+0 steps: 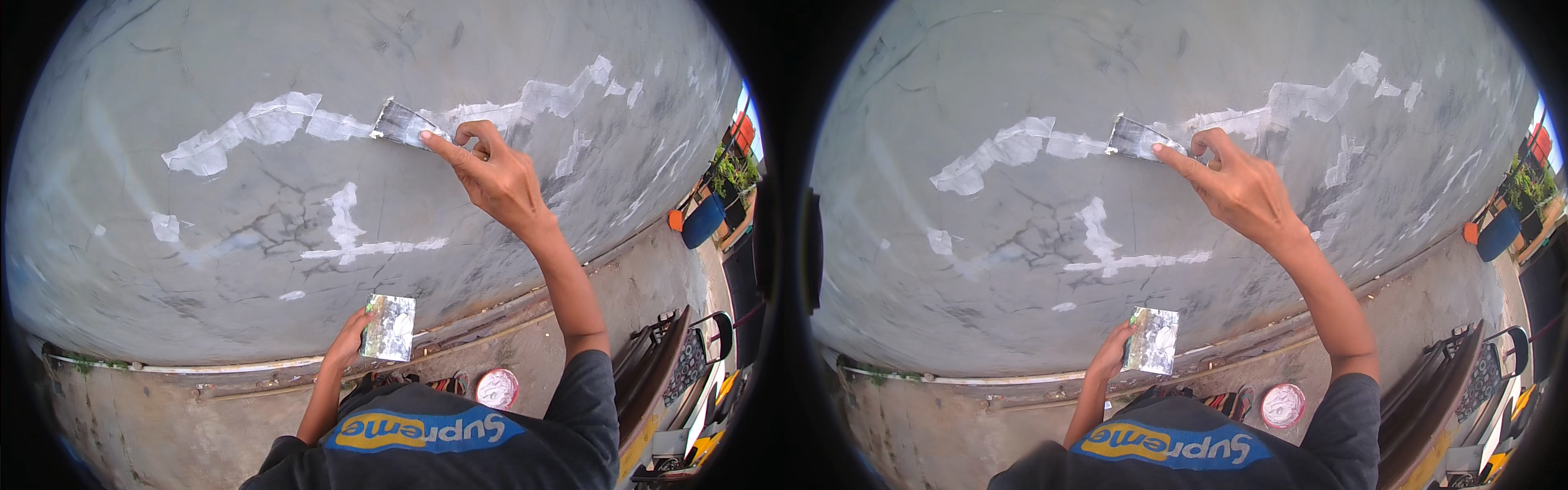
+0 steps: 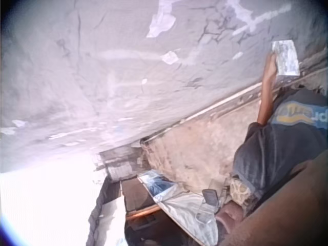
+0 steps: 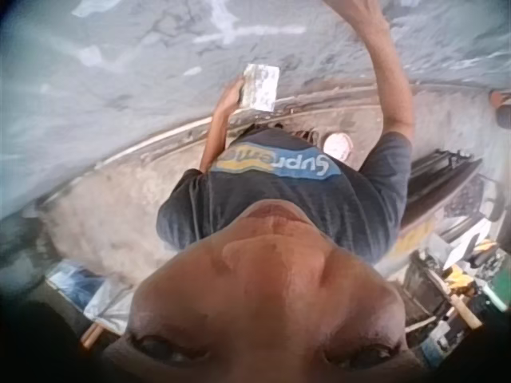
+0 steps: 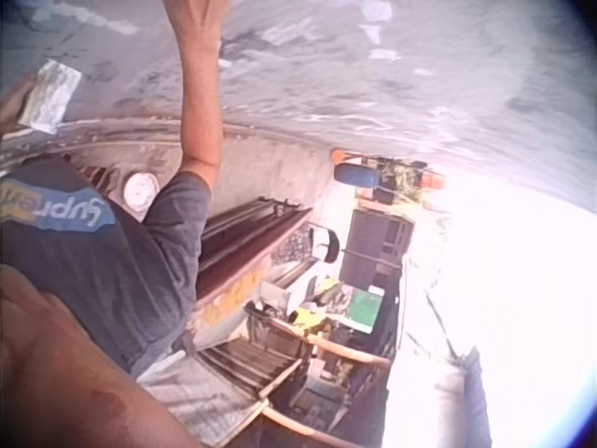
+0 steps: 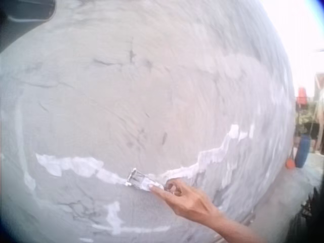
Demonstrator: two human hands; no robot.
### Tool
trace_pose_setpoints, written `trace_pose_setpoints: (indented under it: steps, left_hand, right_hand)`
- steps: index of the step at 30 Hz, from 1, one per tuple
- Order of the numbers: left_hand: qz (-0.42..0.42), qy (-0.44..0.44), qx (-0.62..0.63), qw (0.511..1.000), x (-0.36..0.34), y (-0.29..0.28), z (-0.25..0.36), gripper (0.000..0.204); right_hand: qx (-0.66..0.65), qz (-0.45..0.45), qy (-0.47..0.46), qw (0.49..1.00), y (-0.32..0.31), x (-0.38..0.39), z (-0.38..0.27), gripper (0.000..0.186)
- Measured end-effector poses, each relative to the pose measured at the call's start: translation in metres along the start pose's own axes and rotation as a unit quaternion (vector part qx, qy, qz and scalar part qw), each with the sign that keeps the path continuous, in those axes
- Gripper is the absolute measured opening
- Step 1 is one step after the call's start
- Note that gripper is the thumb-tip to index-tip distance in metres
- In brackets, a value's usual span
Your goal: The person scoops white filler from a red bucket onto a hawk and uses a putty knife to apply it to cracks and uneven areas on a concrete wall. The person repeatedly transfers filler and smooths it into the wall surface.
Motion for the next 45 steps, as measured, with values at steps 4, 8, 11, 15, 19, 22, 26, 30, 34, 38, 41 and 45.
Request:
trace_pose_setpoints:
  steps: [4,8,11,15,19,22,26,30,34,38,41,45]
  left_hand:
    - [0.011,-0.013,0.004,1.0,-0.006,-0.011,-0.009,0.042]
    - [0.034,-0.027,0.002,0.999,-0.013,-0.017,-0.013,0.042]
    - [0.008,-0.025,0.002,1.0,-0.017,-0.009,-0.008,0.043]
    - [-0.013,-0.032,0.001,0.999,-0.021,0.003,-0.003,0.044]
    - [0.0,-0.029,0.005,1.0,-0.02,0.002,0.0,0.044]
    - [0.017,-0.02,0.01,1.0,-0.013,-0.004,0.004,0.043]
    - [0.024,-0.003,0.019,1.0,-0.007,-0.009,0.009,0.044]
    - [0.006,0.006,-0.005,1.0,-0.009,-0.009,0.004,0.045]
    - [0.033,0.007,0.028,0.999,-0.002,-0.013,0.001,0.045]
    - [0.029,0.001,0.036,0.999,-0.002,-0.023,-0.005,0.045]
    - [0.028,0.005,-0.002,1.0,-0.003,-0.022,-0.002,0.047]
    - [0.03,0.024,-0.004,0.999,0.002,-0.014,0.009,0.047]
  right_hand:
    - [0.041,0.013,-0.005,0.999,0.005,0.001,0.006,0.058]
    - [0.017,0.032,-0.028,0.999,-0.009,-0.007,-0.002,0.058]
    - [0.029,0.04,-0.036,0.998,-0.014,-0.015,-0.003,0.058]
    - [0.017,0.01,0.0,1.0,-0.003,-0.012,0.011,0.058]
    - [0.021,-0.055,0.052,0.997,-0.006,0.005,0.008,0.057]
    - [0.027,-0.084,0.078,0.993,-0.028,0.004,-0.008,0.054]
    - [0.006,-0.06,0.084,0.995,-0.043,-0.024,-0.024,0.055]
    - [0.006,-0.045,0.076,0.996,-0.02,-0.025,-0.016,0.056]
    - [0.042,-0.074,0.1,0.991,-0.024,0.0,-0.008,0.053]
    - [0.044,-0.056,0.105,0.992,-0.039,-0.008,-0.017,0.05]
    - [0.031,-0.031,0.095,0.995,-0.029,-0.017,-0.013,0.048]
    - [0.062,-0.065,0.097,0.991,-0.028,-0.007,-0.006,0.047]
Point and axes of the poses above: each hand's wrist, its own x-axis away from the middle knuckle, its own y-axis out of the palm, z = x × y, the point moved 10 cm from there along -x, towards the middle knuckle, and after that the axes turned 14 degrees about -y, right-handed, at the moved point
